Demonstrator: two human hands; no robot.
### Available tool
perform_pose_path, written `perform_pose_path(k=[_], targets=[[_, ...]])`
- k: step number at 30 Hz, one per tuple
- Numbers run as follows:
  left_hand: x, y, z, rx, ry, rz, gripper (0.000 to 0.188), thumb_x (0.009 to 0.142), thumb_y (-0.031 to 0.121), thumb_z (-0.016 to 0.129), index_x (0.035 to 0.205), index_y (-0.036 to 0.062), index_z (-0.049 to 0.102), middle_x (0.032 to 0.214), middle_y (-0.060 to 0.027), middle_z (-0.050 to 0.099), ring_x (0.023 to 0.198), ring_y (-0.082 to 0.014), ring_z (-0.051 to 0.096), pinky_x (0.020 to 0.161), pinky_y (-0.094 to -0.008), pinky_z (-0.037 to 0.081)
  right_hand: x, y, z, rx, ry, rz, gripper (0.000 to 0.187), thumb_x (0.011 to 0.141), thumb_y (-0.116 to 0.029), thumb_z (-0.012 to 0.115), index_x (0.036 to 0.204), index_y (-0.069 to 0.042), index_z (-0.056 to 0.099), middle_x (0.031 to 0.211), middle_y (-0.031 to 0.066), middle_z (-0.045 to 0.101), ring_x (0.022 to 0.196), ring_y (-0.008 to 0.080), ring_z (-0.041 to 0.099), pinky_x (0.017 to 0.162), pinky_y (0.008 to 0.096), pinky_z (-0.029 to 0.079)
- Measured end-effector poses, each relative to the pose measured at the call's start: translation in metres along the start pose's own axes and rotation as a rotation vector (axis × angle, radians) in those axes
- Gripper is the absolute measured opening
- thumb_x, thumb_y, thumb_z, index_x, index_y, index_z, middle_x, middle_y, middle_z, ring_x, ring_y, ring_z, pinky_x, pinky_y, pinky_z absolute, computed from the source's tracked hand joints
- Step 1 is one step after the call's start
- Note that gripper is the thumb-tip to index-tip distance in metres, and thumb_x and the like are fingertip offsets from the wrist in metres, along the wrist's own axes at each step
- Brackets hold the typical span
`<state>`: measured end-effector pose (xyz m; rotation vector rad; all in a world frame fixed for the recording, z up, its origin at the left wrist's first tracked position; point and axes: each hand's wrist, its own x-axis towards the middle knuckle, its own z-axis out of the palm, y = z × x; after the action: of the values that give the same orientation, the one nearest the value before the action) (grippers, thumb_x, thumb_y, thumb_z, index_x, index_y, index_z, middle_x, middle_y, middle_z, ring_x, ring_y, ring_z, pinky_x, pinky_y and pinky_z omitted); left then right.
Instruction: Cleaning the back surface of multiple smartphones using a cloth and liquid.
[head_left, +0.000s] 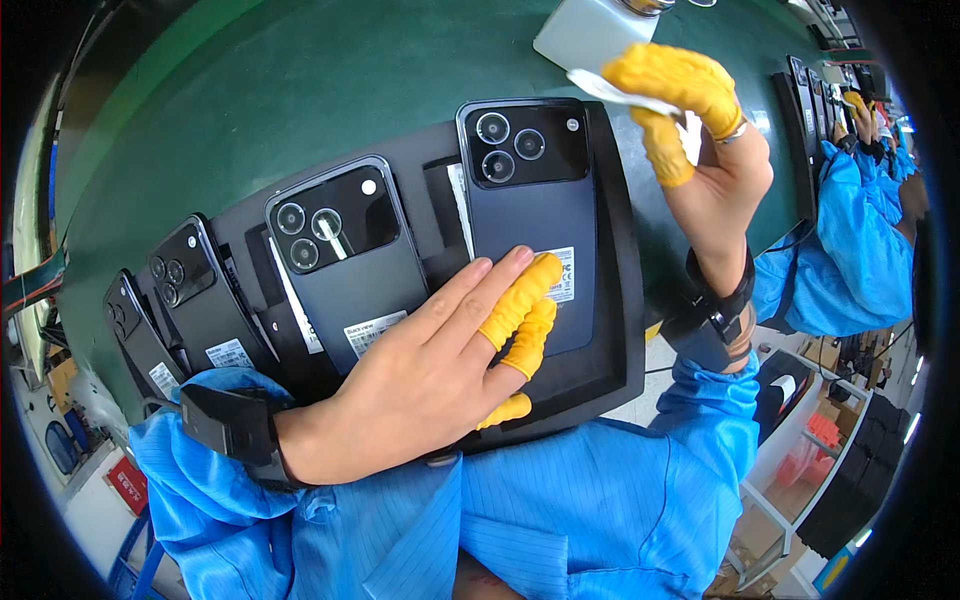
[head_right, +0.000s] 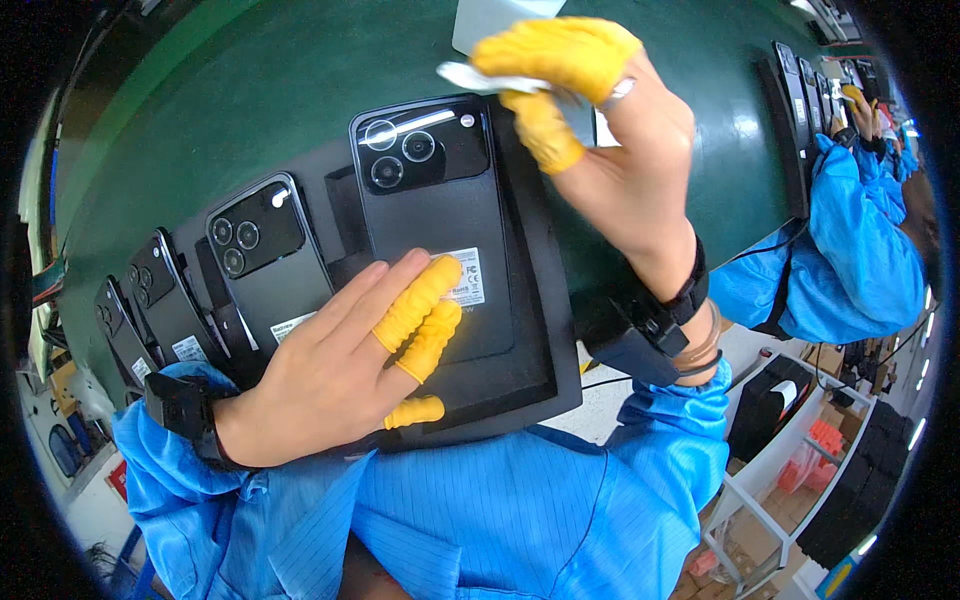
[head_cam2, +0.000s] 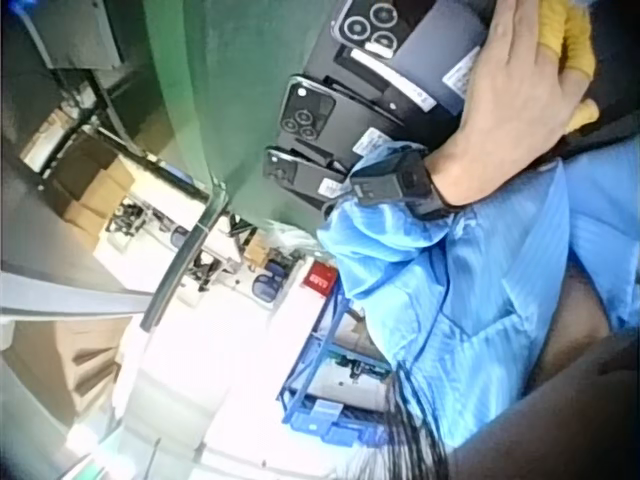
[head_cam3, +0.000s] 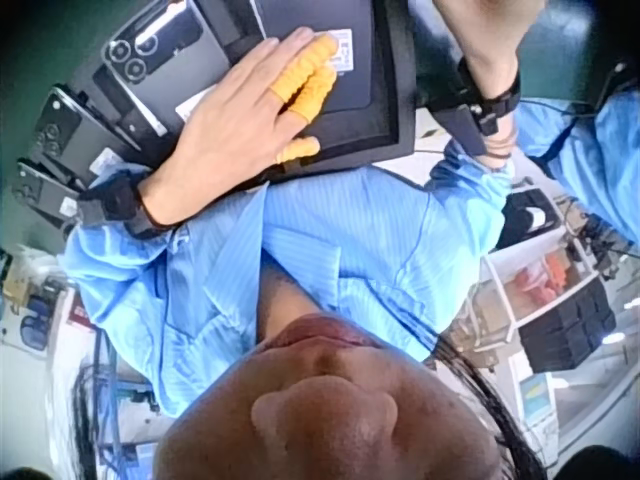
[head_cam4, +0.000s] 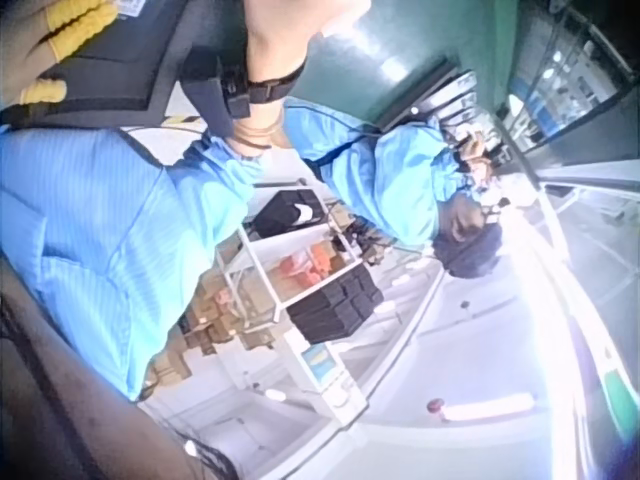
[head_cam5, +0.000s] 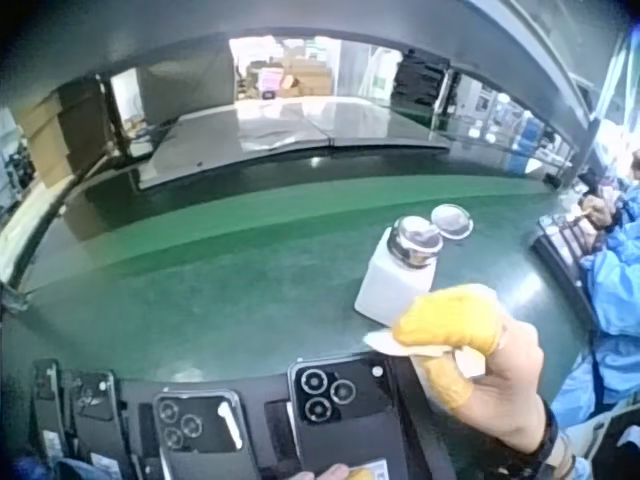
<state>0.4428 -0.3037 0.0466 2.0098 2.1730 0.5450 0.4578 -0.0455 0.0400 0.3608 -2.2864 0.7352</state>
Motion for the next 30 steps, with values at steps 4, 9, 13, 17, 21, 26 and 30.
perform_pose_path(k=[4,9,13,17,21,26,30], targets=[[-0.001,-0.003,0.001,-0.012,-0.007,0.005,0.038,0.063,0.019,0.062,0.094,-0.0028,0.066,0.129,-0.0253,0.050,0.124,-0.0365,0.048,0.102,-0.0425,0.043,0.006,-0.011,0.021,0.021,-0.304,-0.181,0.029,0.067,0.006,0.070,0.094,-0.002,0.067,0.103,0.0108,0.067,0.092,0.0279,0.065,0.084,0.0361,0.050],[0.000,0.000,-0.002,-0.022,-0.019,-0.008,0.040,0.064,0.020,0.061,0.096,-0.0047,0.064,0.130,-0.0254,0.050,0.124,-0.0375,0.048,0.103,-0.0438,0.042,0.000,0.000,-0.009,0.086,-0.287,-0.002,0.019,0.071,0.000,0.069,0.089,-0.006,0.068,0.092,0.0079,0.068,0.091,0.0269,0.065,0.083,0.0358,0.049],[0.001,-0.001,-0.001,-0.018,-0.018,0.005,0.045,0.064,0.021,0.061,0.101,-0.0050,0.062,0.130,-0.0254,0.050,0.125,-0.0381,0.046,0.103,-0.0446,0.041,0.004,-0.005,0.006,-0.031,-0.157,-0.101,0.025,0.073,0.000,0.069,0.096,-0.007,0.069,0.096,0.0073,0.069,0.090,0.0273,0.065,0.081,0.0354,0.050],[0.000,-0.002,0.002,0.023,0.028,0.029,0.048,0.065,0.023,0.063,0.103,-0.0048,0.061,0.130,-0.0254,0.050,0.126,-0.0381,0.046,0.103,-0.0449,0.041,-0.013,-0.019,0.004,-0.037,-0.274,-0.146,0.025,0.070,-0.002,0.072,0.095,-0.005,0.069,0.094,0.0098,0.068,0.086,0.0284,0.064,0.078,0.0385,0.050],[0.002,0.001,0.000,-0.020,-0.020,-0.005,0.048,0.067,0.027,0.064,0.104,-0.0043,0.062,0.129,-0.0252,0.051,0.126,-0.0387,0.045,0.103,-0.0452,0.041,-0.027,-0.032,0.013,0.002,-0.263,-0.287,0.029,0.062,-0.006,0.071,0.091,-0.003,0.069,0.092,0.0111,0.068,0.086,0.0292,0.064,0.075,0.0399,0.051],[0.002,0.002,-0.001,-0.019,-0.034,-0.017,0.050,0.066,0.027,0.064,0.105,-0.0043,0.062,0.128,-0.0257,0.051,0.126,-0.0392,0.045,0.103,-0.0455,0.041,-0.017,-0.024,0.005,0.136,-0.280,-0.169,0.015,0.064,-0.002,0.069,0.079,-0.003,0.066,0.088,0.0108,0.068,0.082,0.0297,0.064,0.073,0.0387,0.051],[0.004,-0.001,-0.003,-0.002,-0.036,0.013,0.051,0.064,0.026,0.064,0.105,-0.0044,0.062,0.129,-0.0263,0.050,0.126,-0.0389,0.045,0.104,-0.0456,0.041,-0.017,-0.014,-0.016,0.117,-0.282,-0.024,0.015,0.065,0.003,0.062,0.077,-0.004,0.065,0.081,0.0106,0.067,0.077,0.0298,0.065,0.071,0.0352,0.051]])
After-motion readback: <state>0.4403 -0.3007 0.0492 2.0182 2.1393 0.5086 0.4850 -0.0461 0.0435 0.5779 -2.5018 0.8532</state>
